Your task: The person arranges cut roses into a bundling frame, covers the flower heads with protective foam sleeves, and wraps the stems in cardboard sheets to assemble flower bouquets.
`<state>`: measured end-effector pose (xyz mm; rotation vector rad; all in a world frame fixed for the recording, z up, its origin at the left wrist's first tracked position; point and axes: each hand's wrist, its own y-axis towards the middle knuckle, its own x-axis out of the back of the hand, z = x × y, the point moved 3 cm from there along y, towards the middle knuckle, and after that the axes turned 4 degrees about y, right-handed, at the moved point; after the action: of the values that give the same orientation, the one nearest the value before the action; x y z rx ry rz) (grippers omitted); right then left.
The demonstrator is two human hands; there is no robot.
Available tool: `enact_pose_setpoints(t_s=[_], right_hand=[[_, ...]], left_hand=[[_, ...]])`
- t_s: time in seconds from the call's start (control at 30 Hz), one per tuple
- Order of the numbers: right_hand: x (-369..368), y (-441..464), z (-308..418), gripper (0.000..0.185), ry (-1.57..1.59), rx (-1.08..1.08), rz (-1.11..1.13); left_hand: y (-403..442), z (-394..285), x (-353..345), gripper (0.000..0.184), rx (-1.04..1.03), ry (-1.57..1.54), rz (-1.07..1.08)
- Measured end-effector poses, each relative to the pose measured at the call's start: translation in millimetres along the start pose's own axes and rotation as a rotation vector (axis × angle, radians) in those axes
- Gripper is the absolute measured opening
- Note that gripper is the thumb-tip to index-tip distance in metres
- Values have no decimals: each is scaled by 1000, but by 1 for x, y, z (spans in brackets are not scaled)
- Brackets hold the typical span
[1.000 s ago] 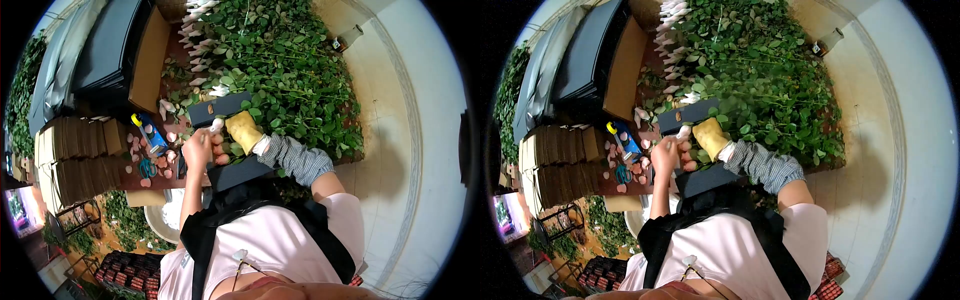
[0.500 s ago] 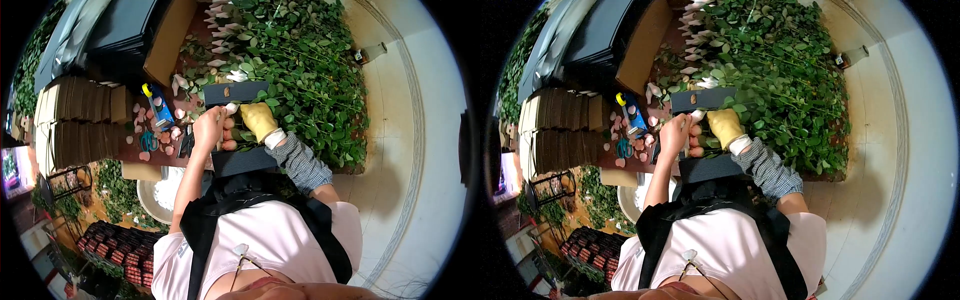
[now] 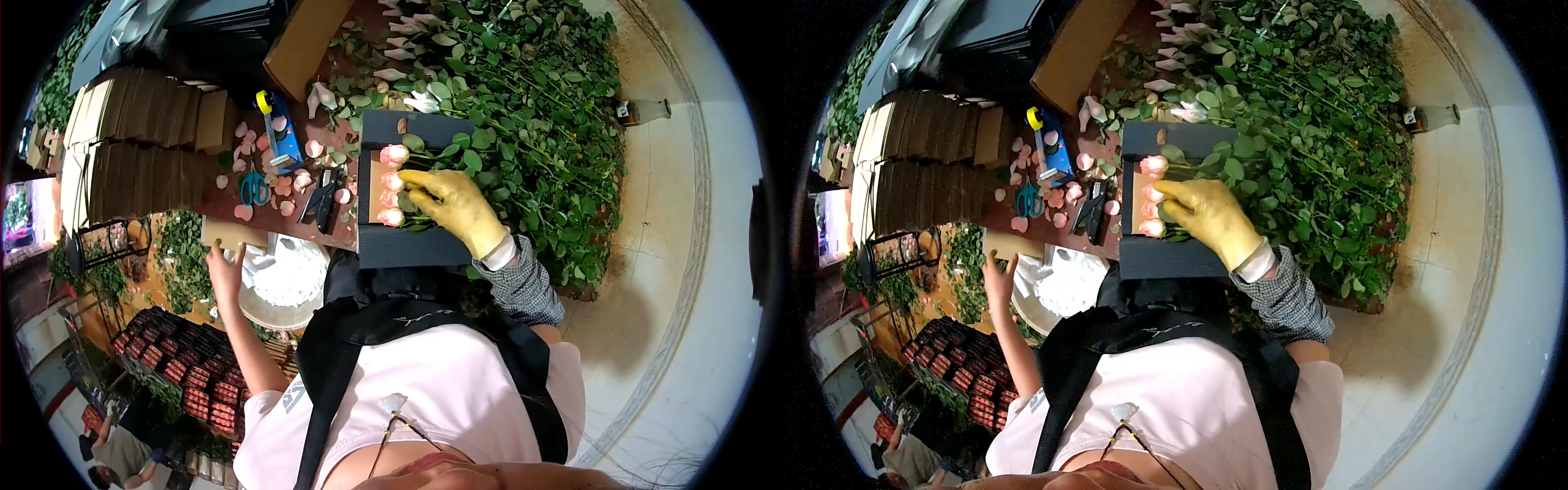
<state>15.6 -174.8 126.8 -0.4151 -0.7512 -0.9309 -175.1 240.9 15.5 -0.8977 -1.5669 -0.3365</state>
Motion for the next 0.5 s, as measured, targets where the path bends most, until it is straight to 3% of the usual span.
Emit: enact_pose_setpoints(t_s=[0.03, 0.07, 0.1, 0.13, 0.17, 0.2, 0.27, 0.3, 0.37, 0.5], right_hand=[[-1, 1, 10, 21, 207, -23, -3], [0, 4, 18, 21, 96, -1, 17], [-14, 4, 3, 18, -9, 27, 66], [-21, 2, -1, 19, -112, 34, 96], [-25, 0, -2, 22, -216, 40, 126], [-31, -1, -5, 26, -374, -5, 252], [-52, -3, -18, 37, -603, -112, 513], [-52, 1, -21, 37, -606, -117, 510], [-54, 5, -23, 37, -563, -45, 566], [-64, 3, -29, 47, -602, 141, 395]], left_hand=[[3, -14, -8, 58, -61, -87, 62], [-6, -47, -8, 42, -58, -292, 98], [-14, -81, -12, 32, -235, -412, 52], [-17, -107, -26, 30, -323, -568, 150], [-33, -149, -17, 29, -297, -531, 307], [-40, -175, -32, 26, -444, -629, 259], [-47, -214, -49, 24, -536, -607, 344], [-50, -227, -56, 24, -523, -671, 390], [-52, -241, -64, 23, -677, -409, 164], [-56, -243, -66, 24, -694, -431, 149]])
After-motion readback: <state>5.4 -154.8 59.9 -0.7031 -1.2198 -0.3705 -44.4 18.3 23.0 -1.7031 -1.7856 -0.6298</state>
